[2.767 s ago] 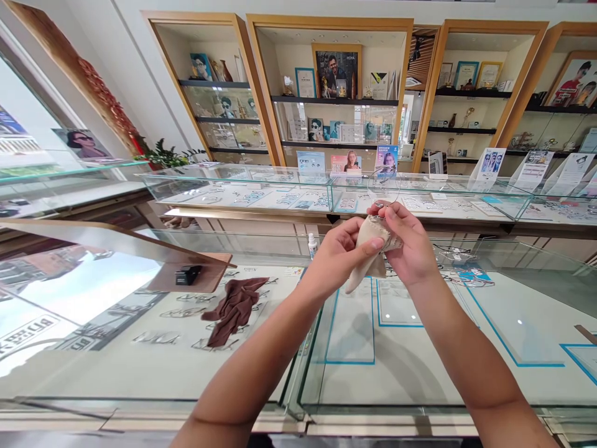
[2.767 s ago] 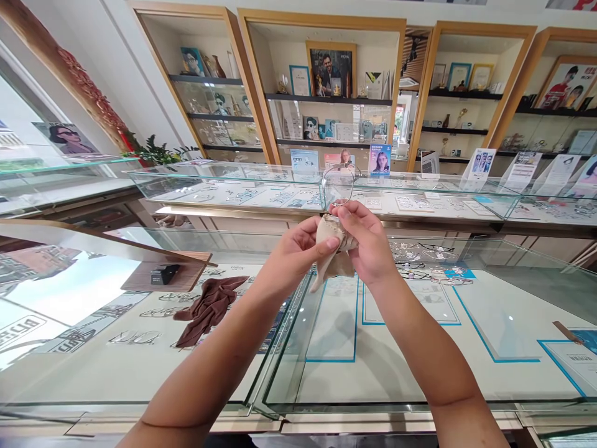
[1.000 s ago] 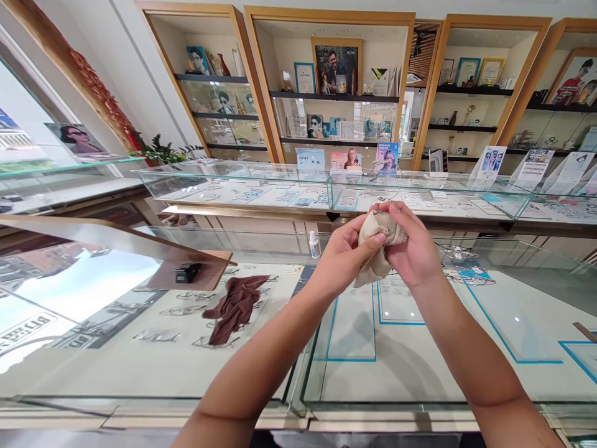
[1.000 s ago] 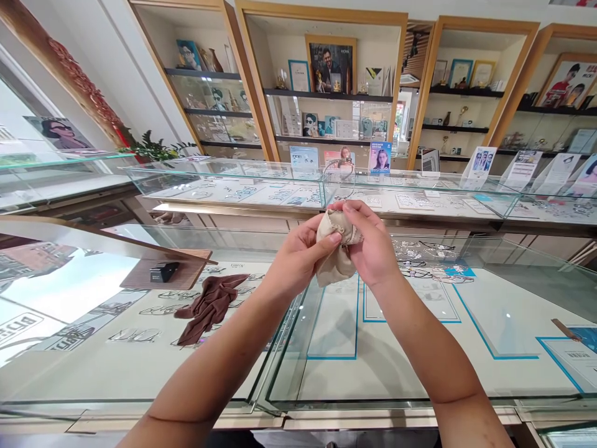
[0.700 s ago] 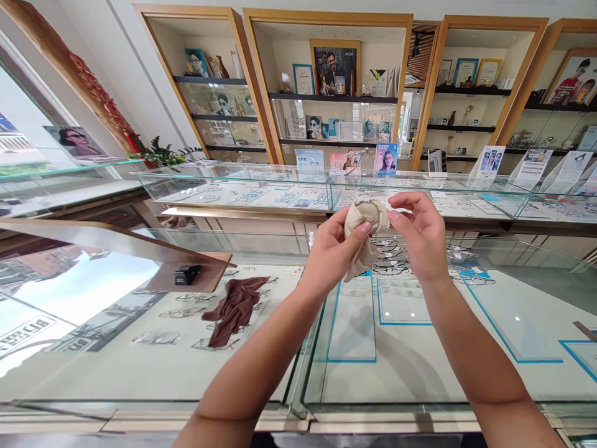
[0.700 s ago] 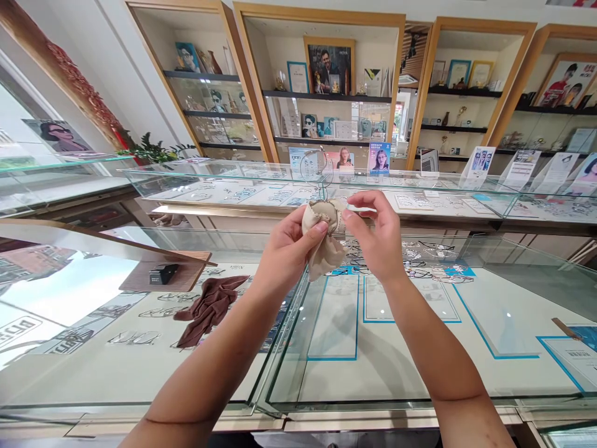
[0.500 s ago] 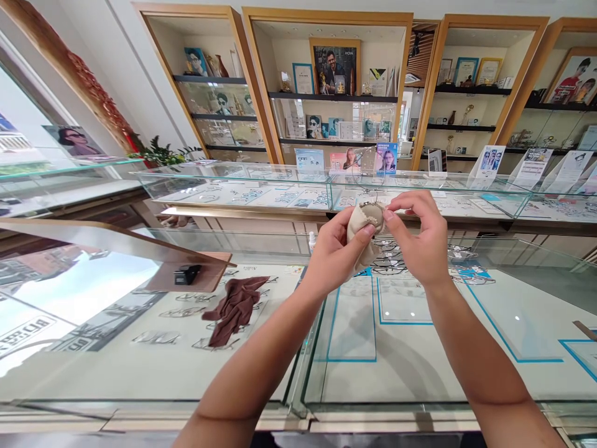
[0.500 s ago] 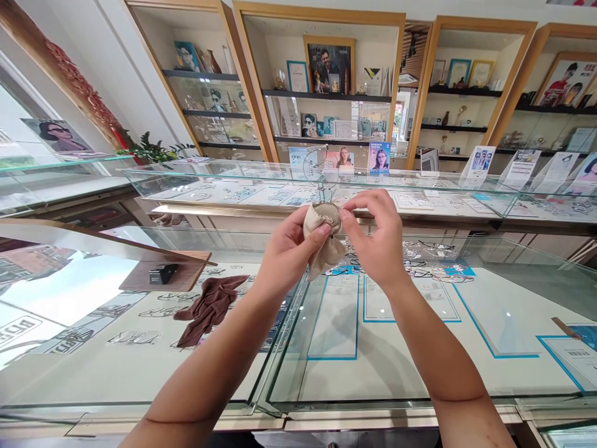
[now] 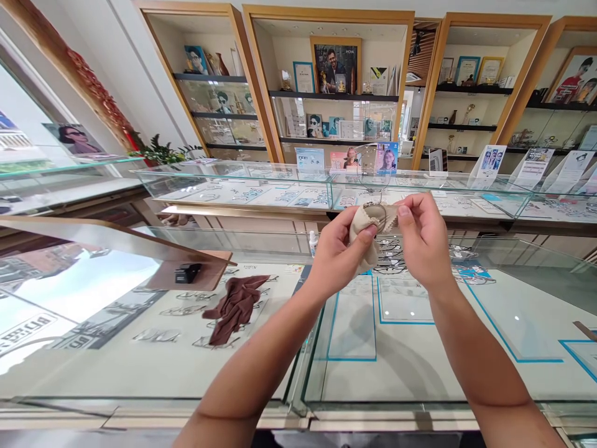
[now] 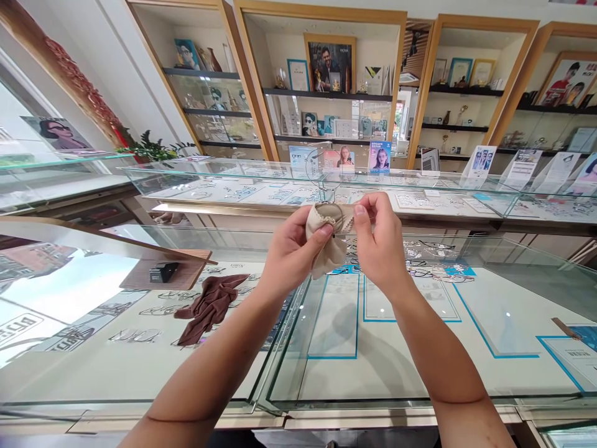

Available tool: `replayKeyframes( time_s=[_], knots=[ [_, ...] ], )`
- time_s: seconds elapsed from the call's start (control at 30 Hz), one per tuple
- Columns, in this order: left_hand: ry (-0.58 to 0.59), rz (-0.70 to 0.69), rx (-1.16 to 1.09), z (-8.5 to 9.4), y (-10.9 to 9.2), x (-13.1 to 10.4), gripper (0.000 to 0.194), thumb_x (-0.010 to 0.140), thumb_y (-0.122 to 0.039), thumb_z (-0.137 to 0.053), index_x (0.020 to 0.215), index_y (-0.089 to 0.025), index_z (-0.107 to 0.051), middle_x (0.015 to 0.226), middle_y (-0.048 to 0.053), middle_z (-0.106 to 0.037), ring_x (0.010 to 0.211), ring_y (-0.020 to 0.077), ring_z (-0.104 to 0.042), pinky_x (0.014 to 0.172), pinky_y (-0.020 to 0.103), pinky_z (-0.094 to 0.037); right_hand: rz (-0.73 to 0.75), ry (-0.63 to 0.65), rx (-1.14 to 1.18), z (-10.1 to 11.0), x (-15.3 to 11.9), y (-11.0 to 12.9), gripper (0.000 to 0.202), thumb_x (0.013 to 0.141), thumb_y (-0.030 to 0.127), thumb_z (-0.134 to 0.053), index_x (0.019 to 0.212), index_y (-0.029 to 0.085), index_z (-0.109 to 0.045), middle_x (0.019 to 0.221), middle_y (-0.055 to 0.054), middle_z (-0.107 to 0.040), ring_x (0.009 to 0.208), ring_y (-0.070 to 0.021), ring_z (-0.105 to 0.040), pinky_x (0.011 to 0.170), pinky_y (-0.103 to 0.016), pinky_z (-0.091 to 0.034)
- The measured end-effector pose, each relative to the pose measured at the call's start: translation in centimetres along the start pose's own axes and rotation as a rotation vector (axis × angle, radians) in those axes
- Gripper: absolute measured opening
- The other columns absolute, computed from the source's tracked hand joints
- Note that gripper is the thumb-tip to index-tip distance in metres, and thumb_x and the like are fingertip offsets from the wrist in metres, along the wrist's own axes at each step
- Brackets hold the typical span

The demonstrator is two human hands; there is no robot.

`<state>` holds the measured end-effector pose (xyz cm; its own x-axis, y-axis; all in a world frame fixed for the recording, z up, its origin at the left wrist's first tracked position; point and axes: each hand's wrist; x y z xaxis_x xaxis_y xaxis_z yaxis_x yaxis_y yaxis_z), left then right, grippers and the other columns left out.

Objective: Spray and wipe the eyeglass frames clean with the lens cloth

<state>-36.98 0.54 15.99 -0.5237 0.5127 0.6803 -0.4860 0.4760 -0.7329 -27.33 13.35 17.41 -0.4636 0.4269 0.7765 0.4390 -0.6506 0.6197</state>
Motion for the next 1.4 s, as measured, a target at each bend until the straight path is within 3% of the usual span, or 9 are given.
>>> replayKeyframes(
  time_s=[0.23, 0.5, 0.77, 0.93, 1.13, 1.27, 1.4],
  knots=[
    [-0.008, -0.011, -0.008, -0.1, -0.2, 0.0, 0.024, 0.092, -0.041, -0.074, 0.101, -0.020, -0.075, 0.086, 0.003, -0.067, 0.078, 0.0166, -0.055, 0.071, 0.029, -0.045, -0.067, 0.014, 0.046, 0.4, 0.1, 0.2, 0.031, 0.101, 0.056, -0.062, 0.095, 0.027, -0.054, 0.085, 0.000, -0.061, 0.078, -0.0166, -0.057, 0.074, -0.034, -0.047],
    [-0.055, 0.111, -0.179, 0.6, -0.4, 0.4, 0.032, 0.087, -0.051, -0.082, 0.094, -0.021, -0.074, 0.077, 0.000, -0.060, 0.068, 0.0127, -0.049, 0.061, 0.026, -0.041, 0.024, 0.118, -0.066, 0.4, 0.2, 0.9, 0.013, 0.092, 0.030, -0.071, 0.082, 0.024, -0.066, 0.085, 0.000, -0.067, 0.079, -0.0168, -0.059, 0.077, -0.036, -0.049],
    [-0.039, 0.131, -0.215, 0.8, -0.1, 0.5, 0.032, 0.086, -0.052, -0.082, 0.095, -0.022, -0.073, 0.077, 0.000, -0.062, 0.068, 0.0132, -0.053, 0.062, 0.026, -0.043, 0.106, 0.139, -0.154, 0.3, 0.1, 0.8, 0.012, 0.092, 0.021, -0.067, 0.080, 0.024, -0.066, 0.082, 0.000, -0.065, 0.078, -0.0178, -0.058, 0.074, -0.036, -0.048],
    [0.000, 0.169, -0.189, 1.0, -0.1, 0.6, 0.035, 0.085, -0.054, -0.082, 0.091, -0.021, -0.073, 0.074, 0.000, -0.061, 0.062, 0.0119, -0.049, 0.056, 0.026, -0.039, 0.221, 0.100, -0.373, 0.5, 0.1, 0.9, 0.018, 0.089, 0.016, -0.061, 0.075, 0.025, -0.055, 0.079, -0.001, -0.061, 0.077, -0.0201, -0.056, 0.072, -0.037, -0.043],
    [0.035, 0.154, -0.162, 0.7, -0.6, 0.6, 0.038, 0.086, -0.055, -0.082, 0.093, -0.019, -0.074, 0.077, 0.001, -0.065, 0.066, 0.0123, -0.053, 0.061, 0.025, -0.043, 0.364, -0.055, -0.716, 0.5, 0.1, 0.8, 0.020, 0.088, 0.014, -0.059, 0.072, 0.025, -0.050, 0.078, -0.003, -0.062, 0.079, -0.0234, -0.053, 0.073, -0.040, -0.035],
    [0.041, 0.155, -0.152, 0.8, -0.6, 0.5, 0.036, 0.087, -0.054, -0.080, 0.096, -0.019, -0.074, 0.078, 0.002, -0.065, 0.068, 0.0130, -0.053, 0.062, 0.026, -0.043, 0.313, -0.061, -0.632, 0.8, 0.3, 0.7, 0.019, 0.087, 0.016, -0.060, 0.073, 0.025, -0.051, 0.078, -0.003, -0.061, 0.080, -0.0231, -0.053, 0.077, -0.041, -0.038],
    [0.033, 0.151, -0.140, 0.9, -0.6, 0.5, 0.033, 0.089, -0.052, -0.078, 0.094, -0.019, -0.074, 0.083, 0.003, -0.066, 0.071, 0.0140, -0.054, 0.065, 0.027, -0.044, 0.166, 0.051, -0.289, 1.1, 0.7, 0.5, 0.006, 0.085, 0.021, -0.065, 0.087, 0.026, -0.063, 0.088, -0.001, -0.064, 0.085, -0.0211, -0.058, 0.079, -0.039, -0.046]
  ],
)
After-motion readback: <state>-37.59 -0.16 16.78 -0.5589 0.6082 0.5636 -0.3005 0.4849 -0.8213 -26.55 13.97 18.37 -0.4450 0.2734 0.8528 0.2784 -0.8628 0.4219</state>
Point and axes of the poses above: each hand's wrist, its own x-axis towards the middle knuckle, its own z-axis out of the back of the hand, y = z × x
